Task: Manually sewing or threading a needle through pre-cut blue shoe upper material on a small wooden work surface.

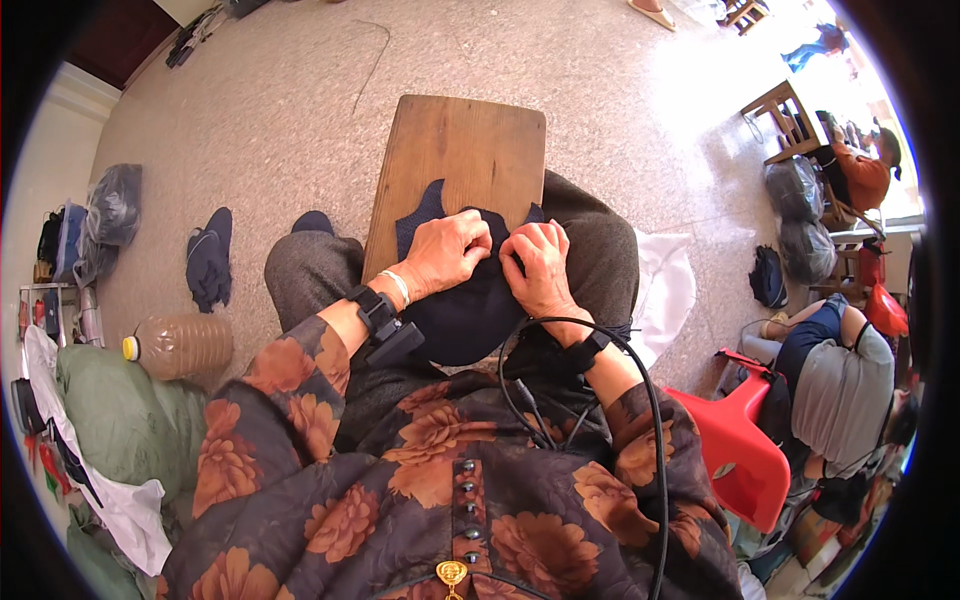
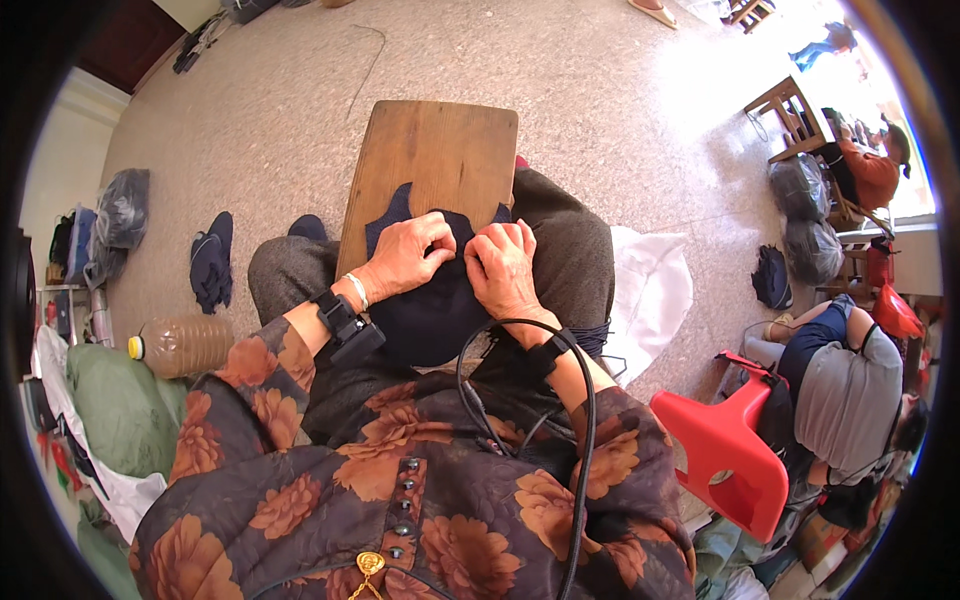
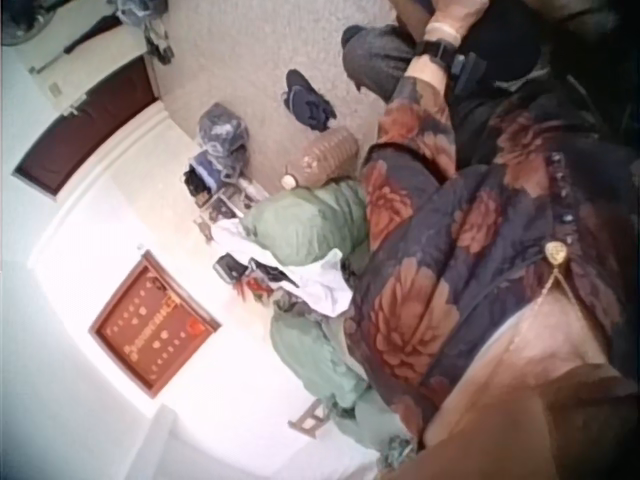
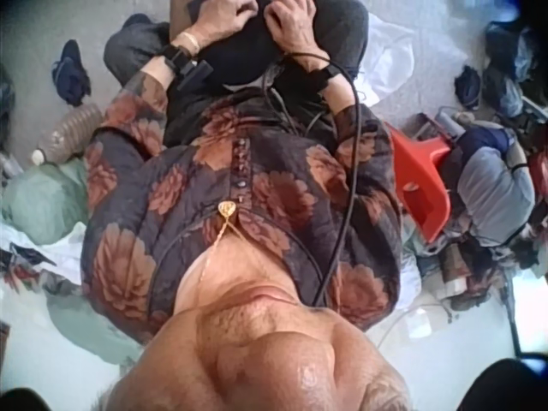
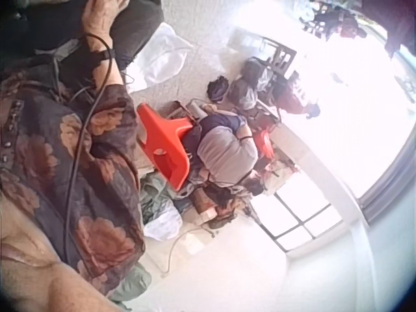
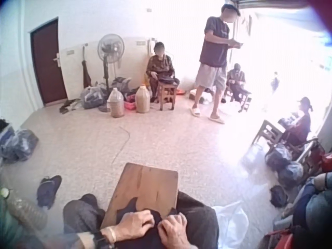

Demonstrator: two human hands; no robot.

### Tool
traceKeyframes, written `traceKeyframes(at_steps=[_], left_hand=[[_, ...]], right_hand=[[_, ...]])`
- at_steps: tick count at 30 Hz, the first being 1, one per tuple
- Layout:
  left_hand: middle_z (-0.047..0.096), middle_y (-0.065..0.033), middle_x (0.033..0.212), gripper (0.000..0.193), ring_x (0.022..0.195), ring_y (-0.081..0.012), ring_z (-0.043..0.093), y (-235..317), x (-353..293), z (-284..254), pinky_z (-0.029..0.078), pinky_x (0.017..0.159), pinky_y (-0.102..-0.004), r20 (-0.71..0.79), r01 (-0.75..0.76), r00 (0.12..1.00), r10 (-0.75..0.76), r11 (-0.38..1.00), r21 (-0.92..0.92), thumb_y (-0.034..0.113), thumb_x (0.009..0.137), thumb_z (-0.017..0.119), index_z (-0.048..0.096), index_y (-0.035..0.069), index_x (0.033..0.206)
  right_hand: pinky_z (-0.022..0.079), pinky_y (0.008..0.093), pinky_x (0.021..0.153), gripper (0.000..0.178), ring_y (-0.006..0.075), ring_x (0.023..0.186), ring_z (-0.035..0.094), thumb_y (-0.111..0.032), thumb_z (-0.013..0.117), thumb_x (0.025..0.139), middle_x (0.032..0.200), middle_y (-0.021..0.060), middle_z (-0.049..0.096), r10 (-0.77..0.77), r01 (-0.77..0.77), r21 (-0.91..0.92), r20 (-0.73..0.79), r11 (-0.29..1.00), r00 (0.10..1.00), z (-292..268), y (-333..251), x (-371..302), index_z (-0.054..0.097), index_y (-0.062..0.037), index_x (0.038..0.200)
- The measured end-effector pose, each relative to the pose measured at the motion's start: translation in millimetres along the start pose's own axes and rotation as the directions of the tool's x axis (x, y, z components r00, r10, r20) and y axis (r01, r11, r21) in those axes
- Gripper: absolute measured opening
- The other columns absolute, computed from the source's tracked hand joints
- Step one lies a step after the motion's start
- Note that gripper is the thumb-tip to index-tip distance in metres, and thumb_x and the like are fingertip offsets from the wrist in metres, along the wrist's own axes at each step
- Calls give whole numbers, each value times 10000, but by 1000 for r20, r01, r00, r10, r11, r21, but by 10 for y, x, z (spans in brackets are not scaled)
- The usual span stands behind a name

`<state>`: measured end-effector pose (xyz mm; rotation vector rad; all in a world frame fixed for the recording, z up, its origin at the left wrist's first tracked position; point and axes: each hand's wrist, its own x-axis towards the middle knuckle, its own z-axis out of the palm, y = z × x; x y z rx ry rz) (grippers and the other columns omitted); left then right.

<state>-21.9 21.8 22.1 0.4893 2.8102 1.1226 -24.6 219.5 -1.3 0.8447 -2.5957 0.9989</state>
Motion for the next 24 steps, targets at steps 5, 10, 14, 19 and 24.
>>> traceKeyframes(at_steps=[5,10,14,19,24], left_hand=[[592,-75,840,100,788,-286,649,-29,-20,14,503,689,-396,-14,-34,999,34,999,3,139,837,713,633,83,858],[592,-103,895,102,851,-296,648,-55,-37,-10,512,748,-393,40,-41,998,41,999,-2,125,869,692,630,58,915],[587,-113,940,104,897,-299,646,-88,-57,-38,517,795,-390,50,-50,997,54,997,-65,70,874,667,621,46,964],[572,-129,997,172,938,-314,635,-129,-75,-36,525,849,-390,15,-85,996,87,992,-97,-41,867,609,596,29,1023],[581,-130,1003,187,955,-300,631,-166,-91,-87,519,862,-372,0,-102,995,103,982,-159,-50,866,602,610,23,1038]], right_hand=[[416,462,975,139,319,999,547,-58,683,775,952,90,571,-49,50,116,-5,992,999,18,10,23,615,-69,897],[441,449,923,152,332,991,545,-29,671,761,959,108,570,-132,133,45,-11,990,991,9,14,32,597,-43,893],[443,452,921,165,335,985,545,-9,671,748,957,113,569,-147,148,39,-24,988,989,2,29,31,583,-37,884],[450,439,916,201,328,986,551,18,681,735,970,103,576,-118,120,52,-32,991,992,-8,42,-11,572,-47,890],[441,456,925,177,344,998,541,-1,672,739,968,121,567,-100,102,55,-42,993,994,6,4,-27,571,-44,878]])
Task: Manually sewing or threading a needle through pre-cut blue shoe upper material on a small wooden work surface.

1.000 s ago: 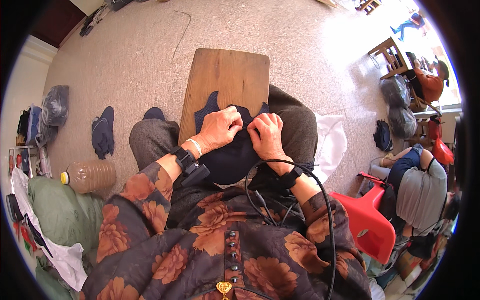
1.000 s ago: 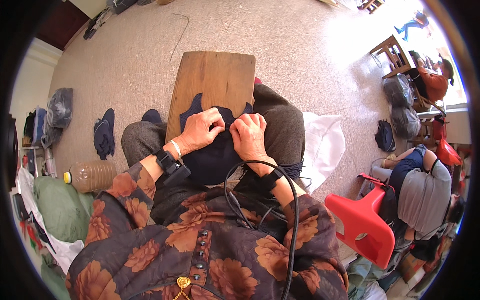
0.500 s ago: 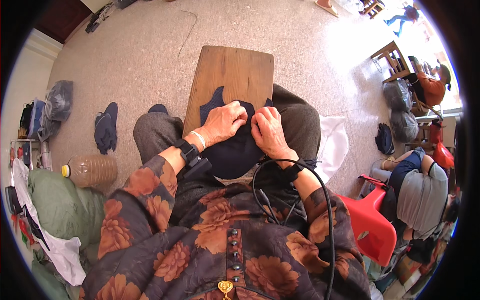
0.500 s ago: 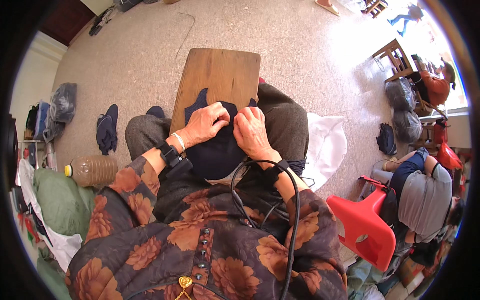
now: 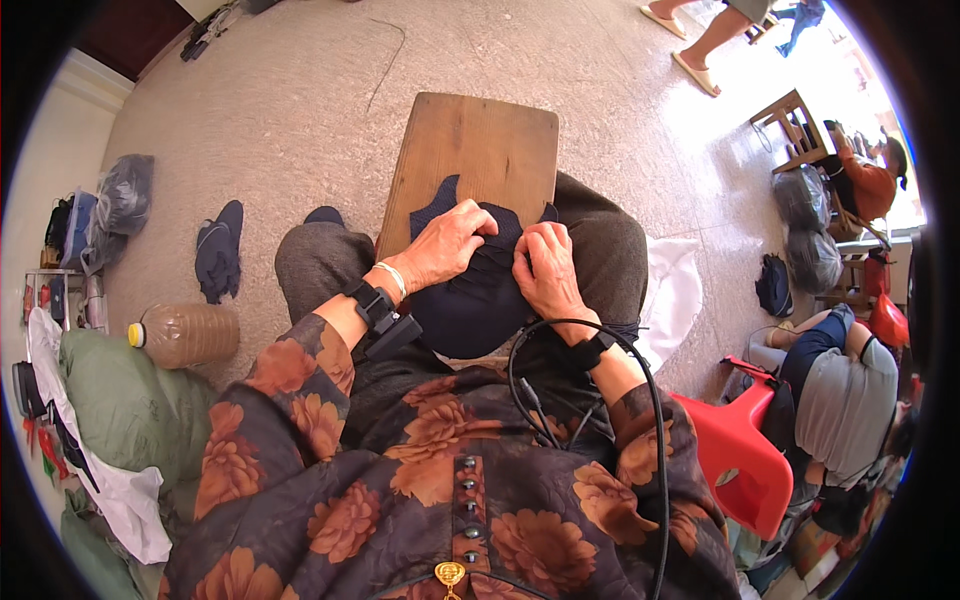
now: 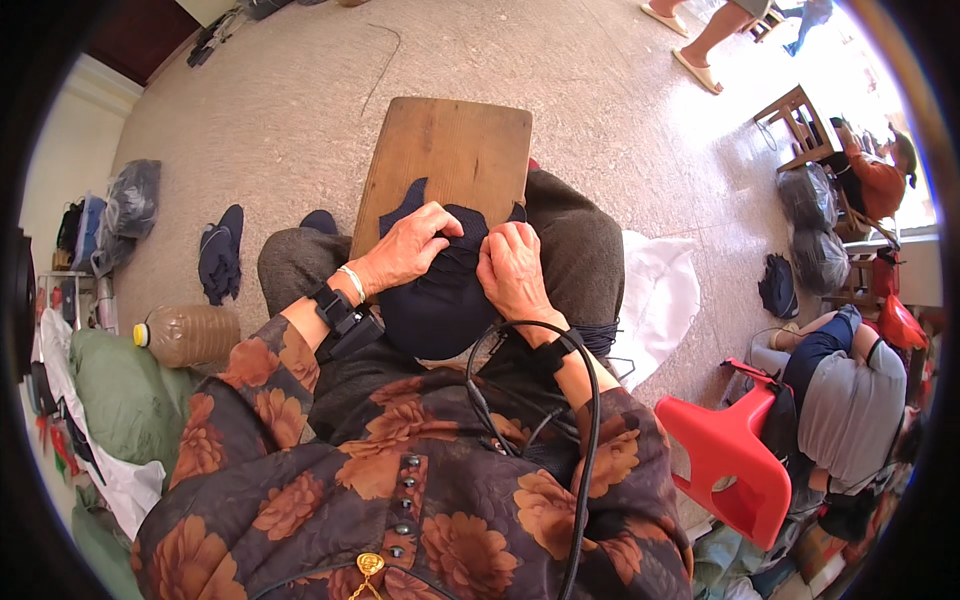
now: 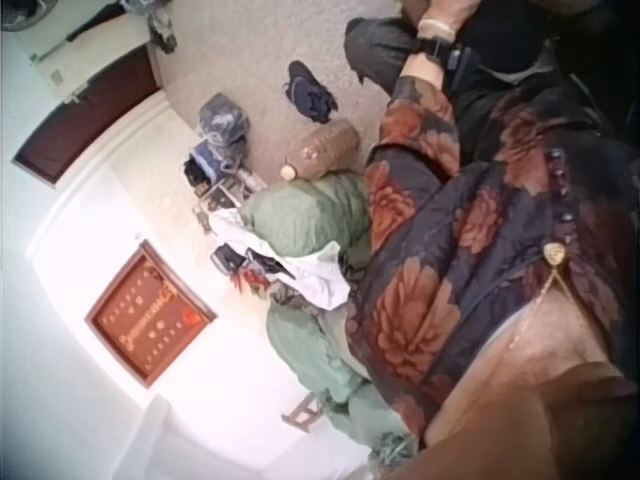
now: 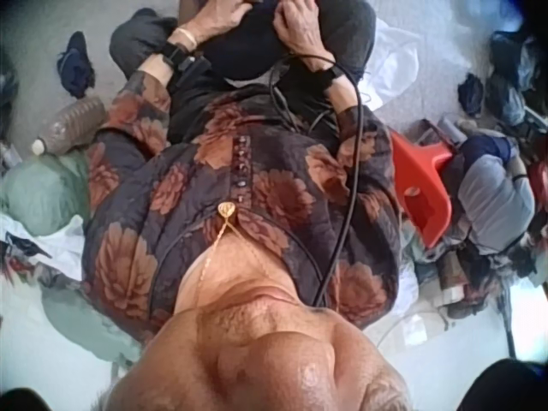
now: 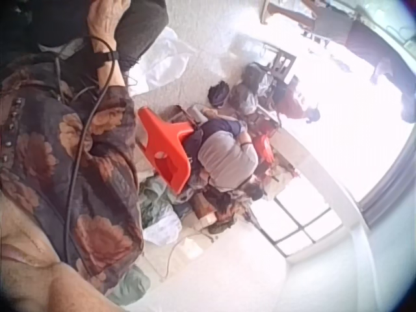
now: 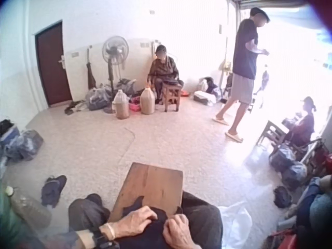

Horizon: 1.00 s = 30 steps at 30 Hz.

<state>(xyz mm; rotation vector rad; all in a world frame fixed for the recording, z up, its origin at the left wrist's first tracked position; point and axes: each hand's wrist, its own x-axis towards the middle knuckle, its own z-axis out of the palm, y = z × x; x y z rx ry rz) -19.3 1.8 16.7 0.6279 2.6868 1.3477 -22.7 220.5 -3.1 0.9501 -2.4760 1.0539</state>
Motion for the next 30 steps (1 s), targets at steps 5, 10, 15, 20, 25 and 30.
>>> traceKeyframes(at_steps=[5,10,15,20,25,30], left_hand=[[597,-116,1009,159,972,-264,629,-74,-33,-179,511,868,-351,-7,-25,1000,25,999,47,-42,893,582,656,15,1022],[609,-70,955,80,919,-187,627,-91,-128,-322,506,821,-314,-32,188,981,-189,981,-49,33,905,648,692,20,970],[609,-78,914,100,873,-236,635,-5,-126,-257,512,802,-343,47,83,995,-87,993,80,89,841,744,705,41,920],[600,-62,930,118,882,-249,636,43,-120,-228,514,794,-359,88,77,992,-92,983,164,149,824,763,716,81,907],[584,-61,927,103,881,-252,637,72,-113,-236,510,772,-366,95,105,987,-127,972,210,164,827,758,720,92,890],[578,-73,920,97,880,-263,635,6,-88,-252,505,781,-380,111,89,988,-108,983,161,169,843,733,700,85,879]], right_hand=[[441,454,931,184,346,1019,535,-5,669,748,988,121,565,19,-19,-2,49,1000,999,-42,1,1,570,-47,898],[443,451,939,172,343,1028,535,-1,661,763,992,119,569,35,-36,20,54,999,998,-26,-15,3,578,-51,905],[450,451,955,167,345,1059,537,3,673,773,1028,113,598,65,-70,73,77,995,995,-68,13,-19,608,-45,919],[432,426,1023,208,326,1144,532,-10,685,793,1143,114,607,187,-202,192,90,961,978,-186,42,-92,642,-43,994],[421,440,1056,305,349,1206,497,-71,767,750,1226,125,571,149,-170,141,150,975,977,-204,-19,-100,632,-34,1021],[407,462,1072,440,366,1242,459,-140,841,713,1268,124,529,153,-173,92,188,981,970,-185,-57,-95,604,-50,1073]])
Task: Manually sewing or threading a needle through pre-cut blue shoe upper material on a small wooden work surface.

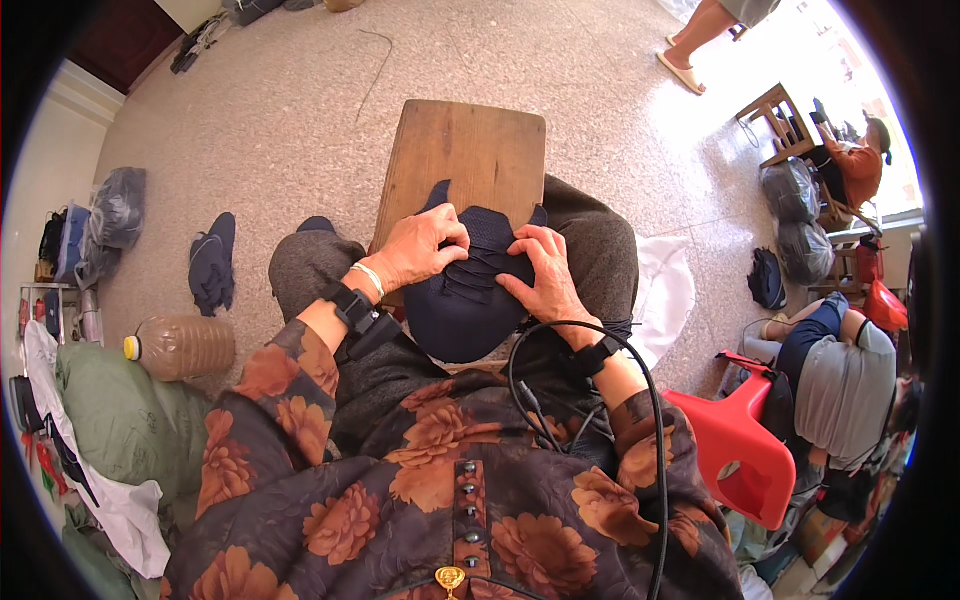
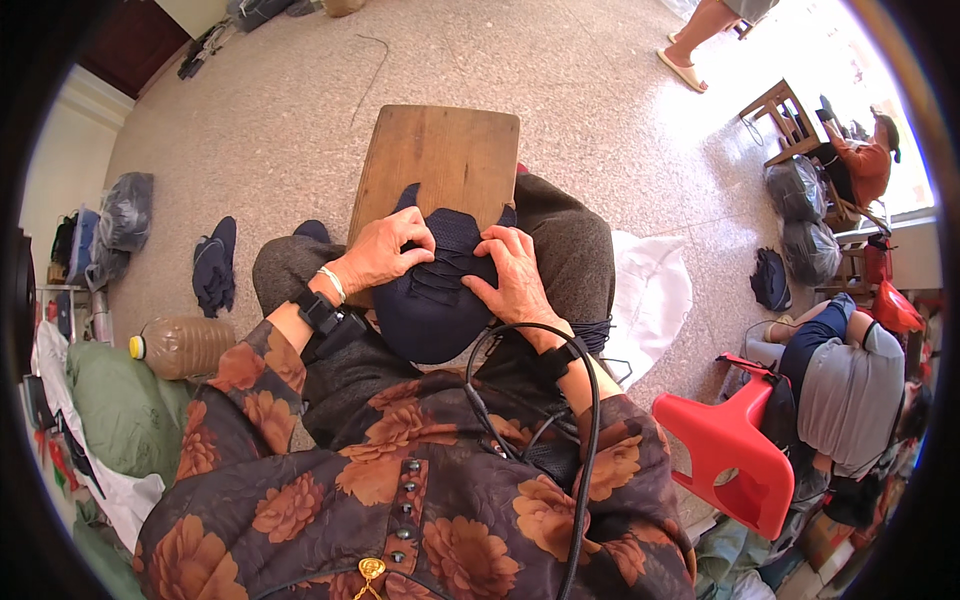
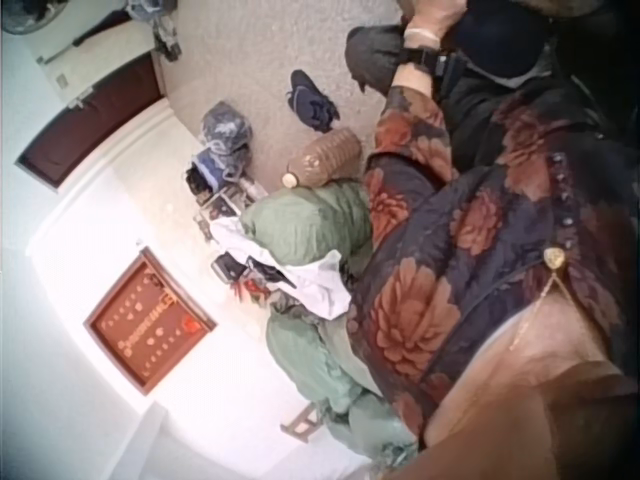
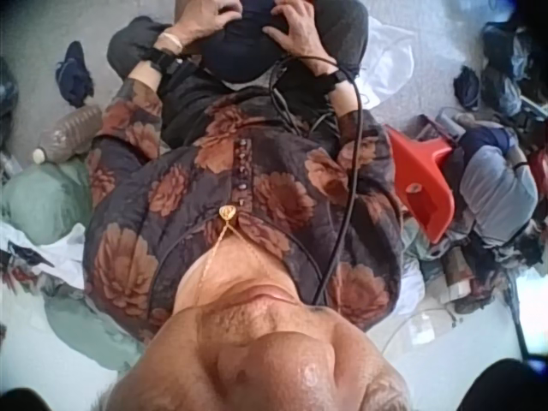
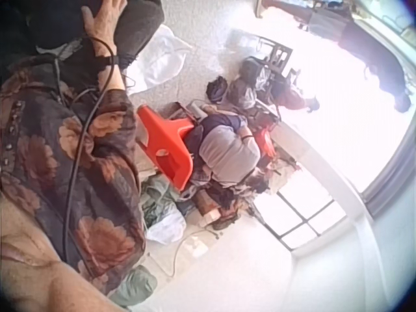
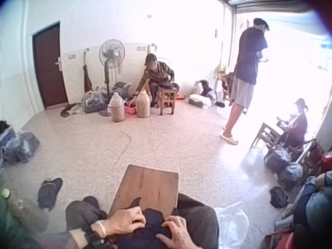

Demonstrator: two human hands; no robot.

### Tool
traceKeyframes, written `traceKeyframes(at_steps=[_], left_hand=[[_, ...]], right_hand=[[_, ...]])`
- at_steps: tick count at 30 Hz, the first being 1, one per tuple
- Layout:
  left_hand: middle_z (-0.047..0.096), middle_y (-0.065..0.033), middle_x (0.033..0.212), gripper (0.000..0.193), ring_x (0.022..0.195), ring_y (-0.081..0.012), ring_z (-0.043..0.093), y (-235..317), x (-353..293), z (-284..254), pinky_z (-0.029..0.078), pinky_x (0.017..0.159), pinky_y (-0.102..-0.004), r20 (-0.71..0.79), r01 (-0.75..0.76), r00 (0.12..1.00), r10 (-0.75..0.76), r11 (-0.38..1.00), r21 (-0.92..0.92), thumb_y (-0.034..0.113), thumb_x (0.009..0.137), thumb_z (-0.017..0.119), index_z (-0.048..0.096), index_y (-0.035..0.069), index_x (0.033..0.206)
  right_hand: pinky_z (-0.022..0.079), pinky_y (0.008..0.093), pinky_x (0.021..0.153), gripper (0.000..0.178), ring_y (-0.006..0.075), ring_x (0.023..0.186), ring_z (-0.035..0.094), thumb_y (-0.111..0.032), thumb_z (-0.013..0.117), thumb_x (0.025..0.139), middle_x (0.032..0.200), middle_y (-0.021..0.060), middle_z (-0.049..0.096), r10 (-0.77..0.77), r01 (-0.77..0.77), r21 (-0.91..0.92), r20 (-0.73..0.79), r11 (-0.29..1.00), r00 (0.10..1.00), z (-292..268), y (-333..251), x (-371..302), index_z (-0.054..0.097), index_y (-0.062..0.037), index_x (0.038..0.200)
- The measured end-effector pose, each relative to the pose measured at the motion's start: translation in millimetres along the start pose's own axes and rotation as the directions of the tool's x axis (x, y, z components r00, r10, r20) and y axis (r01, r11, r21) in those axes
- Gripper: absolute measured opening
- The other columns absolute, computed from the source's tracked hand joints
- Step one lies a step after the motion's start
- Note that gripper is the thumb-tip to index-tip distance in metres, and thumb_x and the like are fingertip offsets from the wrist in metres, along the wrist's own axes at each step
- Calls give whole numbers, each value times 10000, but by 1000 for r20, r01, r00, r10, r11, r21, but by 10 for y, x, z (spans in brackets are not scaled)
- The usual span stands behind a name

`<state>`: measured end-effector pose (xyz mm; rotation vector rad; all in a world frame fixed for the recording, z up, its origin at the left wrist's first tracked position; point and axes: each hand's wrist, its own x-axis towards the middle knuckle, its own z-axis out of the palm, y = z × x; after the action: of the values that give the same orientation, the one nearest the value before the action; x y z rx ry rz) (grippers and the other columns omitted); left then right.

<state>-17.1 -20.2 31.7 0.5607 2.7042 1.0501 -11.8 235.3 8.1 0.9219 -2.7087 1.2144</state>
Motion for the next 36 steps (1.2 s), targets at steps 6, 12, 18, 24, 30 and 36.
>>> traceKeyframes(at_steps=[6,12,18,24,30,36], left_hand=[[558,-94,909,89,864,-268,606,-186,-22,-105,491,792,-366,27,-99,994,103,988,-118,115,873,688,651,34,871],[556,-101,953,96,883,-305,633,-116,-15,-16,505,783,-401,12,-83,996,83,996,-36,135,880,687,641,51,891],[579,-84,979,74,898,-289,646,-24,-52,57,517,793,-400,-39,-17,999,17,1000,-4,153,880,687,681,85,910],[606,-87,977,87,918,-240,630,-122,-53,-6,508,837,-338,-79,-61,996,50,989,-138,72,873,691,691,34,953],[606,-93,956,88,909,-242,629,-114,-64,11,507,835,-331,-92,-64,994,52,990,-128,55,876,687,683,17,955],[602,-115,934,90,900,-284,640,-72,-69,18,515,837,-374,-118,-29,993,15,992,-123,70,871,684,669,25,947]], right_hand=[[403,469,1085,432,370,1252,456,-140,840,721,1275,114,530,26,-26,11,21,1000,999,-19,33,-19,602,-63,1074],[394,461,1093,402,359,1267,447,-110,818,735,1291,118,524,25,-25,39,14,999,1000,-10,29,-21,609,-68,1076],[401,447,1071,345,351,1239,486,-72,779,750,1252,116,559,13,-10,41,-66,999,998,-1,-2,-39,624,-71,1058],[440,419,933,177,293,1025,598,-55,734,786,1010,74,635,-50,51,9,-113,999,992,8,-37,-33,661,-76,946],[443,384,856,109,262,911,624,-60,705,822,892,59,636,-61,60,-28,-42,998,997,-1,-54,-16,676,-78,925],[446,388,853,148,267,905,620,-58,708,821,919,65,638,68,-66,47,-47,997,997,-25,-136,-16,673,-74,964]])
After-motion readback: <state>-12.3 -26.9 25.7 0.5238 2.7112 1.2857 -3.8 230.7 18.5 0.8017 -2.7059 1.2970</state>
